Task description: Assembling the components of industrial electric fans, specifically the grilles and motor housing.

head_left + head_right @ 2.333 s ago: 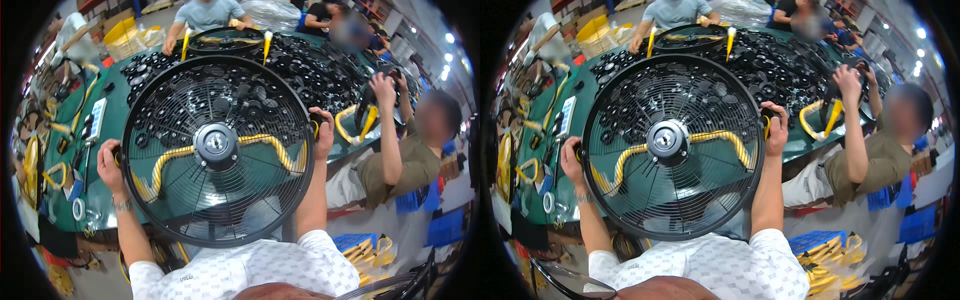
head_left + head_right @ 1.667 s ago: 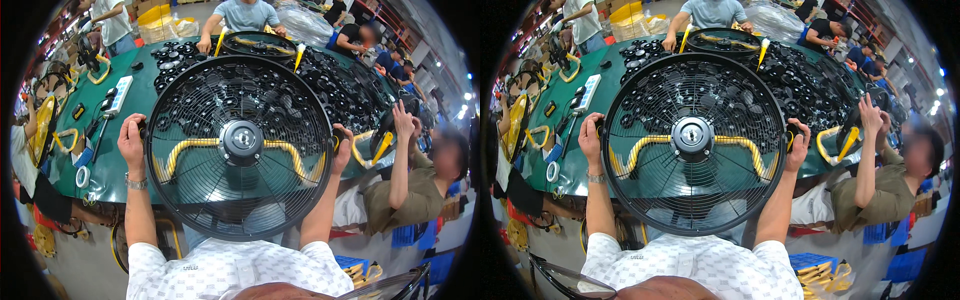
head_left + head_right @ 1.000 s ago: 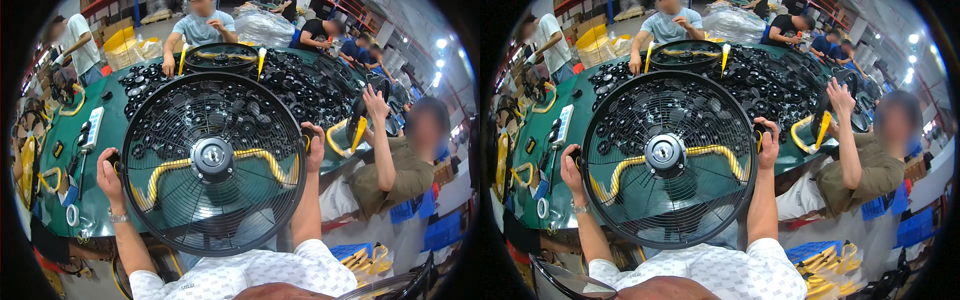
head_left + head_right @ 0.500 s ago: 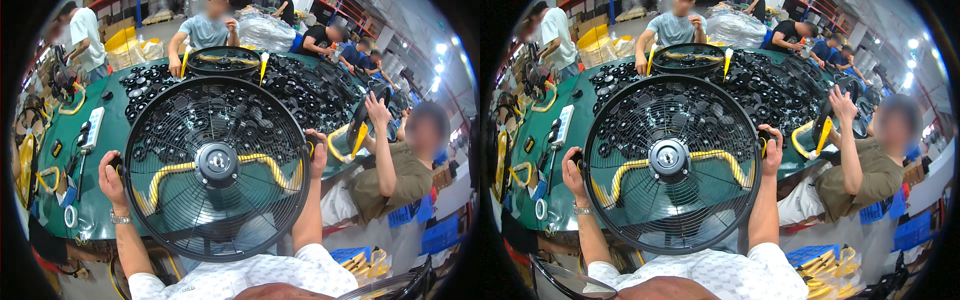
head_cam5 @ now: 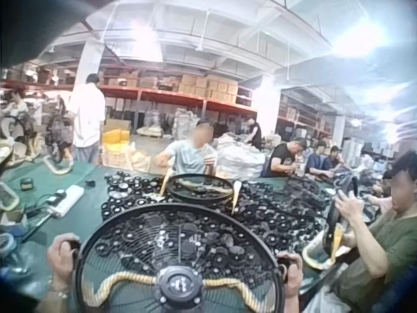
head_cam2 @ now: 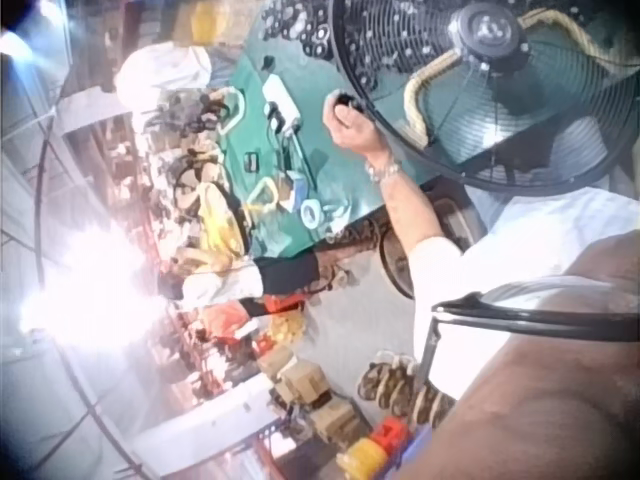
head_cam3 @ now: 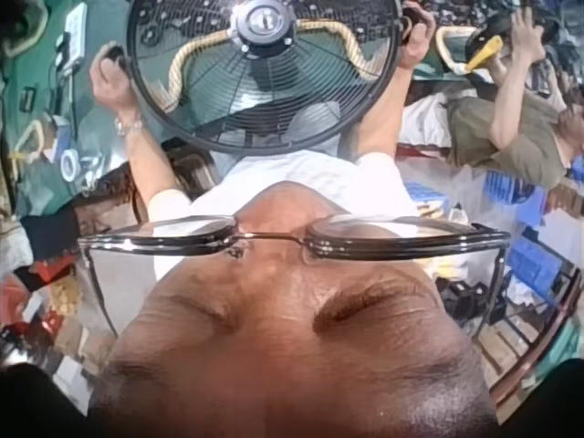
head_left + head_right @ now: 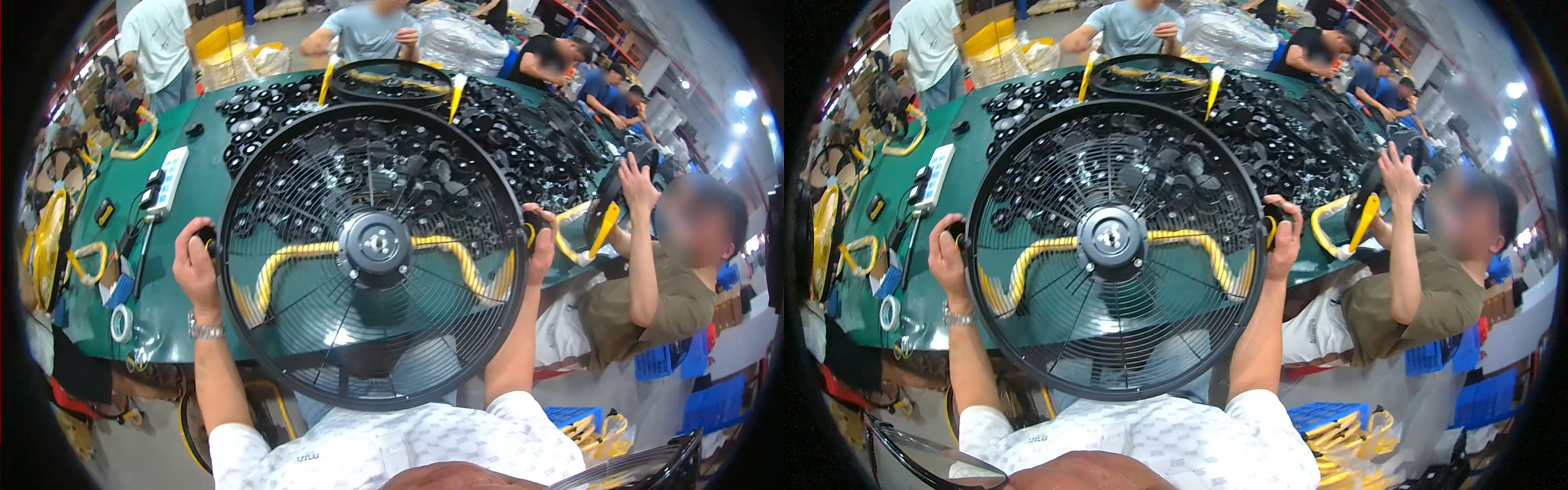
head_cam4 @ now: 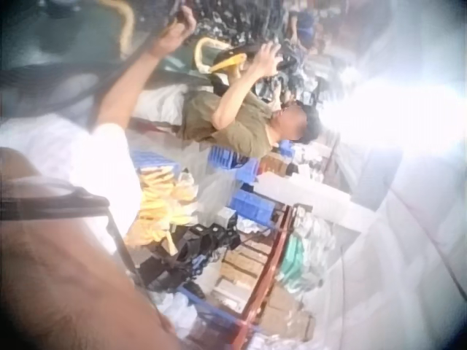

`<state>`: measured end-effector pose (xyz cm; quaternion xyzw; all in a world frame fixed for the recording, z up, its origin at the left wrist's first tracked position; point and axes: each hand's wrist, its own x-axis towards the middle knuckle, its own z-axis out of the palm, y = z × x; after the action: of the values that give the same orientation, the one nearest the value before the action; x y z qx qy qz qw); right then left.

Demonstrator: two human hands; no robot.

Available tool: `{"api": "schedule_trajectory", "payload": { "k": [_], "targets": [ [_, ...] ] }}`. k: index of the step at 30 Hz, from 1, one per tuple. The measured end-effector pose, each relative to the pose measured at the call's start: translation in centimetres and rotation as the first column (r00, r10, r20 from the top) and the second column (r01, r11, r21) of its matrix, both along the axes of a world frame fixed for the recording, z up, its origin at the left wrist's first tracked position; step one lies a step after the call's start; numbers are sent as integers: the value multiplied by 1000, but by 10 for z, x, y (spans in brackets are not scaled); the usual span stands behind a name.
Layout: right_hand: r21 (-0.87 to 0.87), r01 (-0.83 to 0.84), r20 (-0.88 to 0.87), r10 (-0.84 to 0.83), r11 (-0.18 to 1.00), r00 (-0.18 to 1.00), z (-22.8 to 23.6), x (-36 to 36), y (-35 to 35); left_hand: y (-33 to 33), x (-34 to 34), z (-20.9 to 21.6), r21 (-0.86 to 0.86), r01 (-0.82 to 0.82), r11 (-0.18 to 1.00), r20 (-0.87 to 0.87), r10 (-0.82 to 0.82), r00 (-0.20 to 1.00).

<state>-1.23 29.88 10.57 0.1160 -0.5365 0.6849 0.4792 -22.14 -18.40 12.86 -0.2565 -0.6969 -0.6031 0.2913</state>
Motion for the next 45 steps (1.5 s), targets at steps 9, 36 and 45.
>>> {"api": "schedule_trajectory", "payload": {
  "k": [9,36,45],
  "targets": [
    [9,49,63,-50,999,997,-8,-1,8,-9,-8,54,-285,73,956,359,36,933],
    [77,51,57,-55,996,997,-10,0,15,8,-3,14,-15,6,1000,74,-5,997],
    [59,137,77,-141,989,987,-6,2,12,-14,-28,18,-605,-221,765,-291,46,956]
  ]
}}
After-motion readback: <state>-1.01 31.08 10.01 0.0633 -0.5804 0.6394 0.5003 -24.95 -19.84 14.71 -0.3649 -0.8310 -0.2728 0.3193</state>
